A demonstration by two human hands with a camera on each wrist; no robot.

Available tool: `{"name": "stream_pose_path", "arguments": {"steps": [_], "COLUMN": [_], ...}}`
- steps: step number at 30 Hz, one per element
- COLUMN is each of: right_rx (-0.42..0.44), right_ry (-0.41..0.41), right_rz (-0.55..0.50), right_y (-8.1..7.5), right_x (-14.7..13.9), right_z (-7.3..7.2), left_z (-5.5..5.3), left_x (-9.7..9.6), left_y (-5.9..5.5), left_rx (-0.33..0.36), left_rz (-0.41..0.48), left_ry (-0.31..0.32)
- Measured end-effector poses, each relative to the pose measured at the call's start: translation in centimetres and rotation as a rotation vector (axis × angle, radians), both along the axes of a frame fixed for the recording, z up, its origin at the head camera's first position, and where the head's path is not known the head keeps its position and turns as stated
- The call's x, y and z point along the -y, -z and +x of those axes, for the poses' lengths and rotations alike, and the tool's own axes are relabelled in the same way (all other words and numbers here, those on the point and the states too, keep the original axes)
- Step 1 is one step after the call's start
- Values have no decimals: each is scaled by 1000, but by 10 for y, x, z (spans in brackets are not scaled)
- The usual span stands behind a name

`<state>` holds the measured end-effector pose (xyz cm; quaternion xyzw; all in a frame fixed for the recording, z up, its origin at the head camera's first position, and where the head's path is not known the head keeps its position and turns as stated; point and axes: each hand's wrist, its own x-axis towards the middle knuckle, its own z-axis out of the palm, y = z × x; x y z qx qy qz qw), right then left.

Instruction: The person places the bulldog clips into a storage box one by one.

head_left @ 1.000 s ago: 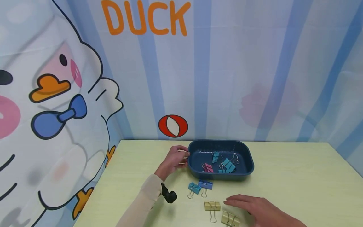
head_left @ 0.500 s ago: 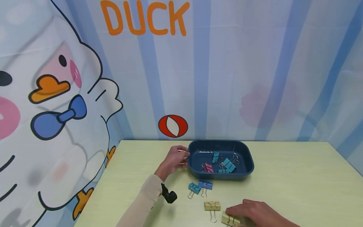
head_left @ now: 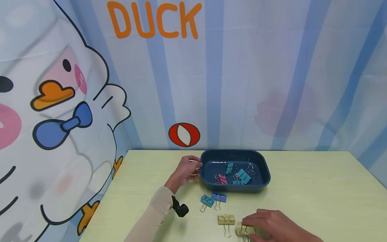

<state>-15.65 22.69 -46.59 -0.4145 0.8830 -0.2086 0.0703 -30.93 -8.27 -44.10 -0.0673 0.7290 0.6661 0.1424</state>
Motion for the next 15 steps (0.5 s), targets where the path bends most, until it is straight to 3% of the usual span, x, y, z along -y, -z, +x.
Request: {"name": "stream_pose_path", "arguments": {"steps": [4, 10, 15], "right_rx": [-73, -386, -531], "right_ry": [22, 1, -1], "right_rz": [-33, -103, -140], "right_y": [-15, -43, -66], "right_x": [0, 4, 6], "right_z": [-3, -22, -46], "left_z": [0, 2, 4], "left_x": [-1, 0, 0], "left_y": [-1, -2, -3], "left_rx": [1, -2, -8], "left_rz": [-6, 1, 9], "left_ry": [-3, 1, 6]}}
